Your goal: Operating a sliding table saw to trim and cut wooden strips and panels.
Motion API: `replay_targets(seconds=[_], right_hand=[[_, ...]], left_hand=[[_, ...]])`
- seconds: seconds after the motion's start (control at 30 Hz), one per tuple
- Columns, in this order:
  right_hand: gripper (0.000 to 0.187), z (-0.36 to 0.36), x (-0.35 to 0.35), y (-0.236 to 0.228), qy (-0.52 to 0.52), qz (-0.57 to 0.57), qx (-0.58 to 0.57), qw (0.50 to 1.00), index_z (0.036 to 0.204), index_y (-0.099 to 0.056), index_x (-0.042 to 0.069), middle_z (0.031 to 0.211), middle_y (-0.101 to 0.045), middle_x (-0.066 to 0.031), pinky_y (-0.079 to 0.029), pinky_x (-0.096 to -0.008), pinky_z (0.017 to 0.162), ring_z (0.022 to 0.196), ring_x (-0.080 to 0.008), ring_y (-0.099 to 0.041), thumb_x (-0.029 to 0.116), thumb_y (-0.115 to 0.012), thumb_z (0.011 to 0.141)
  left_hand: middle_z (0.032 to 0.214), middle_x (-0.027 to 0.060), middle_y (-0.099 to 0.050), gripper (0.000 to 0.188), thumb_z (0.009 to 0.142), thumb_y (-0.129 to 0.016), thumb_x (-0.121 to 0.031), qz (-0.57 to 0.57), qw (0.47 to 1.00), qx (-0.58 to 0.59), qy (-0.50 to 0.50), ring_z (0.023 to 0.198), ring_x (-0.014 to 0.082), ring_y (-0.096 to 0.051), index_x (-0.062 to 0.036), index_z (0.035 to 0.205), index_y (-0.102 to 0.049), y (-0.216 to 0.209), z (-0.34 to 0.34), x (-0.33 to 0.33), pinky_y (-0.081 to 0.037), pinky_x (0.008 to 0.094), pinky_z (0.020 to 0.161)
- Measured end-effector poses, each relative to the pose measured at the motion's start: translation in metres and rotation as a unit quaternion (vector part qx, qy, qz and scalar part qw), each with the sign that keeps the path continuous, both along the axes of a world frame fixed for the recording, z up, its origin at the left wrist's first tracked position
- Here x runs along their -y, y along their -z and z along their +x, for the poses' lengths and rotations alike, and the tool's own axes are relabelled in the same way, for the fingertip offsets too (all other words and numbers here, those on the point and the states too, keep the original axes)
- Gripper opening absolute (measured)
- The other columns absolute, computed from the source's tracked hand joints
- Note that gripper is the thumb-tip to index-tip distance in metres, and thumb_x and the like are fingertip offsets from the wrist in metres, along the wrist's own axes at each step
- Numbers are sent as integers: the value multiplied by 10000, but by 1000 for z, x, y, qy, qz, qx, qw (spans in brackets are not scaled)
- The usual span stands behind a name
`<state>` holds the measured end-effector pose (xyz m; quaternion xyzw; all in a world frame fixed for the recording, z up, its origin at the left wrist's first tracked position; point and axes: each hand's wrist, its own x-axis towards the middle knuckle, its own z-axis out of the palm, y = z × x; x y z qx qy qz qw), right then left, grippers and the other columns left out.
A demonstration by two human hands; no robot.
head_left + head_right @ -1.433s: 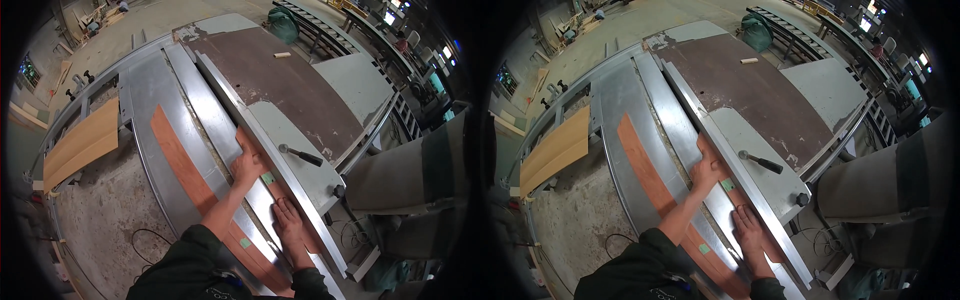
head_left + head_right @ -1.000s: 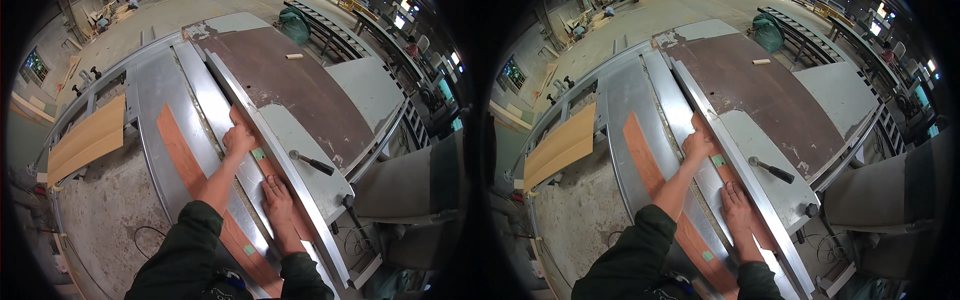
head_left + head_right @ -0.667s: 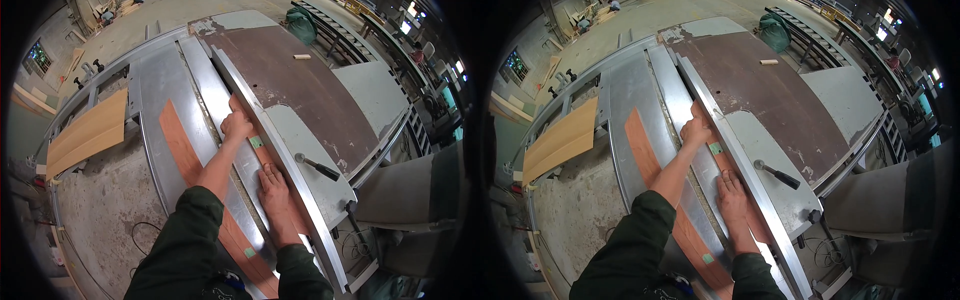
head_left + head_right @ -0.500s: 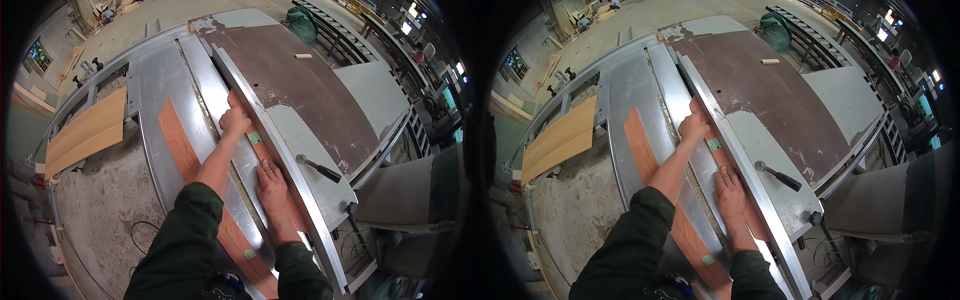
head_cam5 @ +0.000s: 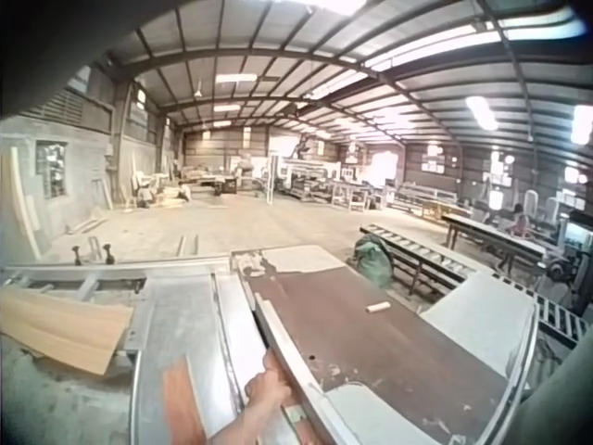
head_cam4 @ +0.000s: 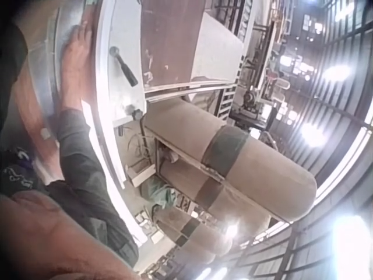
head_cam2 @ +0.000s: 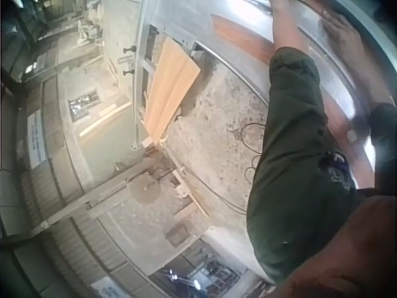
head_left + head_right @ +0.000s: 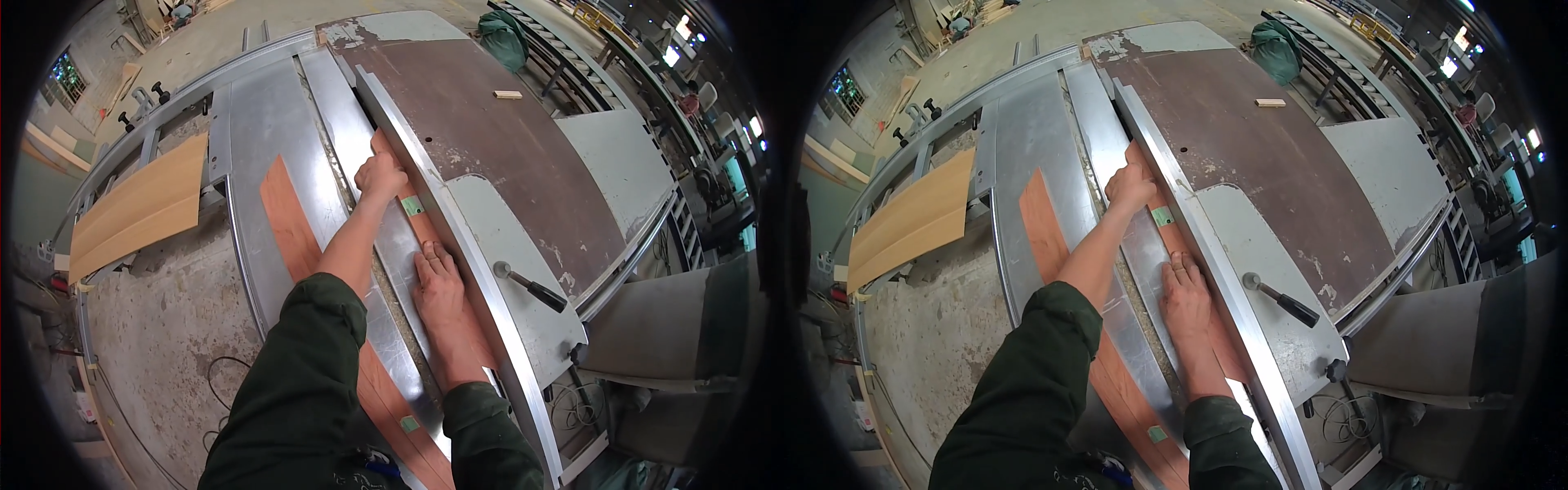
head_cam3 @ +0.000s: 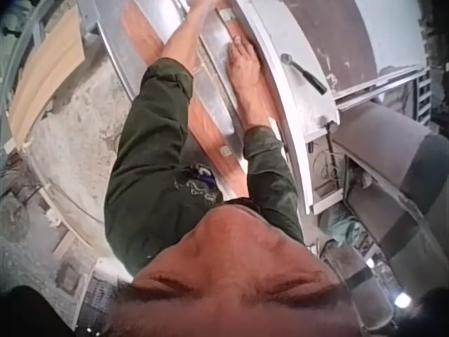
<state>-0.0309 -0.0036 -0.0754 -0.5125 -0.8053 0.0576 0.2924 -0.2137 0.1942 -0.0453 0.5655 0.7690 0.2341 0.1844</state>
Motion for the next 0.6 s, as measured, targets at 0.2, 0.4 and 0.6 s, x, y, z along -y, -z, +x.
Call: replay_targets(seconds=[0.2, 0.4, 0.6], right_hand=[[594, -14, -15, -6, 2, 1, -12, 1000, 1259, -728, 7, 1438, -685, -194, -532, -446, 1132, 1352, -383, -616, -62, -715, 668], [554, -1, -5, -5, -7, -11, -9, 1000, 1245, -699, 2, 1485, -643, -205, -516, -435, 1142, 1380, -381, -580, -70, -715, 696], [545, 39, 75, -20, 17, -28, -8, 999, 1240, -716, 7, 1463, -660, -210, -523, -448, 1136, 1363, -394, -602, -78, -704, 702]], left_hand=[[1056, 247, -792, 298, 810, -793, -240, 10, 1000, -14, -3, 1046, 418, -772, -10, 998, -788, -1, -14, -16, -606, 493, 918], [1096, 259, -774, 292, 833, -751, -242, -15, 1000, 3, 17, 1096, 436, -742, -12, 1013, -757, -2, -3, -4, -570, 520, 969], [1021, 264, -788, 543, 875, -781, -279, -36, 997, 2, 66, 1009, 431, -776, 111, 1222, -635, 5, 34, 62, -604, 534, 906]])
